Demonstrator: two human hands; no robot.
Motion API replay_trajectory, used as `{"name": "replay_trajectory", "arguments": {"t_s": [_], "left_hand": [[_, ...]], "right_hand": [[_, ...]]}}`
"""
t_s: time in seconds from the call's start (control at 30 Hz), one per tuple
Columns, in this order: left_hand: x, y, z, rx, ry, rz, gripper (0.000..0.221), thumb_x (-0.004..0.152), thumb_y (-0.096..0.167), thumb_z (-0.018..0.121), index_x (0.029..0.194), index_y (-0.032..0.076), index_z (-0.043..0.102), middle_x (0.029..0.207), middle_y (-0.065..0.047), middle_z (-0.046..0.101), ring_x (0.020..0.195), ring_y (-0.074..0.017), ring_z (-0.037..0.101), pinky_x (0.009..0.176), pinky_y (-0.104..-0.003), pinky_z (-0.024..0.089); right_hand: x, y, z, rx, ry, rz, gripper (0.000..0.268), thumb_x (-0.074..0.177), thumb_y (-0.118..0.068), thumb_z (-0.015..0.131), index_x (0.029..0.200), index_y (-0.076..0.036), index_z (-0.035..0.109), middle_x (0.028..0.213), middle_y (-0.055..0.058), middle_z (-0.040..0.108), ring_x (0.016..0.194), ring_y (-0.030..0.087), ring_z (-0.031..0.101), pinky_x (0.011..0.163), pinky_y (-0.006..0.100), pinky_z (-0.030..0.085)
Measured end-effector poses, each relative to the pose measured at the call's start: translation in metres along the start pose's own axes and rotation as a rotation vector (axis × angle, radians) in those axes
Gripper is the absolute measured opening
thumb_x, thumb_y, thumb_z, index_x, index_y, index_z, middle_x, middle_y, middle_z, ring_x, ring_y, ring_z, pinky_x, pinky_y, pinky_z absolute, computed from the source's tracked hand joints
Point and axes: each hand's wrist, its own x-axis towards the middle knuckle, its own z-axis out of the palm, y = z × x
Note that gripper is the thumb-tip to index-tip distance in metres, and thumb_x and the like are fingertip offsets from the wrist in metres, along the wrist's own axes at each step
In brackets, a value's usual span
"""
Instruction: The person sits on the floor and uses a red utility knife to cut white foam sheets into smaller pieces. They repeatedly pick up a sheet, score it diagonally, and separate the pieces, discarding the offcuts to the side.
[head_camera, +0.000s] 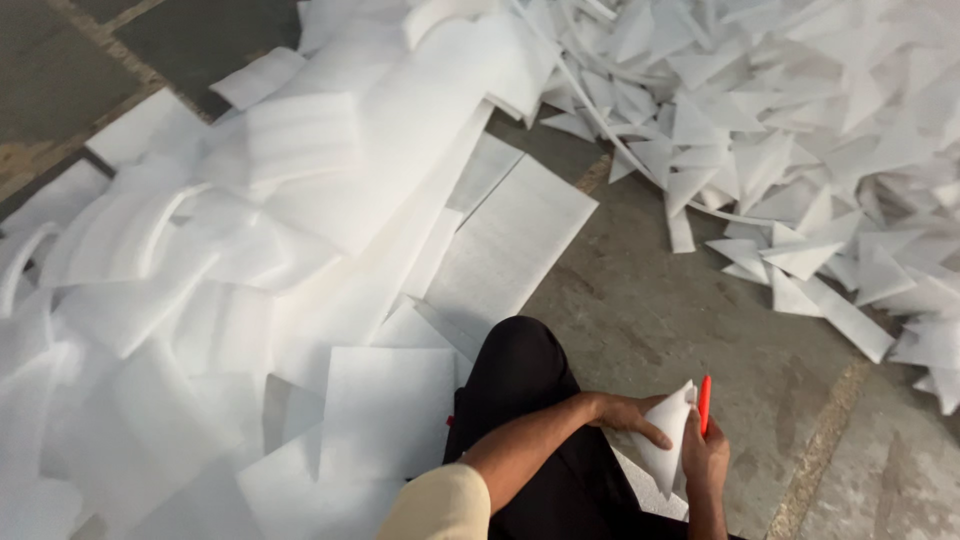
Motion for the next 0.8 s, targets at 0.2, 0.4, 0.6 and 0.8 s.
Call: {"name": "replay_trajectory", "arguments": {"t_s": [0.2,0.4,0.6,0.8], "left_hand": [[0.028,0.116,-0.044,0.789,-0.283,-0.120,0.090,0.074,0.052,0.076,0.149,0.011,0.047,0.147,-0.021,0.057,0.134,-0.0350,0.058,0.109,-0.057,0.044],[0.026,0.340,-0.117,0.745,1.451,0.794,0.071,0.098,0.025,0.064,0.161,0.015,0.033,0.161,-0.010,0.045,0.151,-0.0296,0.046,0.124,-0.066,0.026],[-0.096,0.245,-0.172,0.552,1.621,0.917,0.082,0.097,0.026,0.070,0.161,0.007,0.023,0.160,-0.019,0.031,0.149,-0.0347,0.037,0.123,-0.051,0.036],[-0.274,0.064,-0.266,-0.512,2.434,0.175,0.109,0.087,0.039,0.077,0.161,0.007,0.003,0.164,-0.023,0.017,0.147,-0.0407,0.032,0.118,-0.056,0.037]], "right_hand": [[0.002,-0.008,-0.004,0.321,-0.031,0.345,0.069,0.107,-0.064,0.049,0.119,0.002,0.066,0.091,0.012,0.064,0.065,0.014,0.045,0.049,0.032,0.036],[-0.011,-0.014,0.017,-0.074,-0.111,0.191,0.067,0.100,-0.062,0.059,0.118,0.001,0.071,0.095,0.015,0.075,0.079,0.024,0.060,0.068,0.041,0.047],[-0.030,-0.034,0.031,-0.677,-0.223,-0.087,0.064,0.081,-0.056,0.074,0.125,-0.010,0.072,0.112,0.023,0.073,0.107,0.045,0.069,0.091,0.054,0.054],[-0.041,-0.060,0.035,-0.741,-0.226,-0.206,0.069,0.076,-0.055,0.078,0.129,-0.013,0.070,0.119,0.023,0.070,0.113,0.042,0.066,0.099,0.052,0.052]]}}
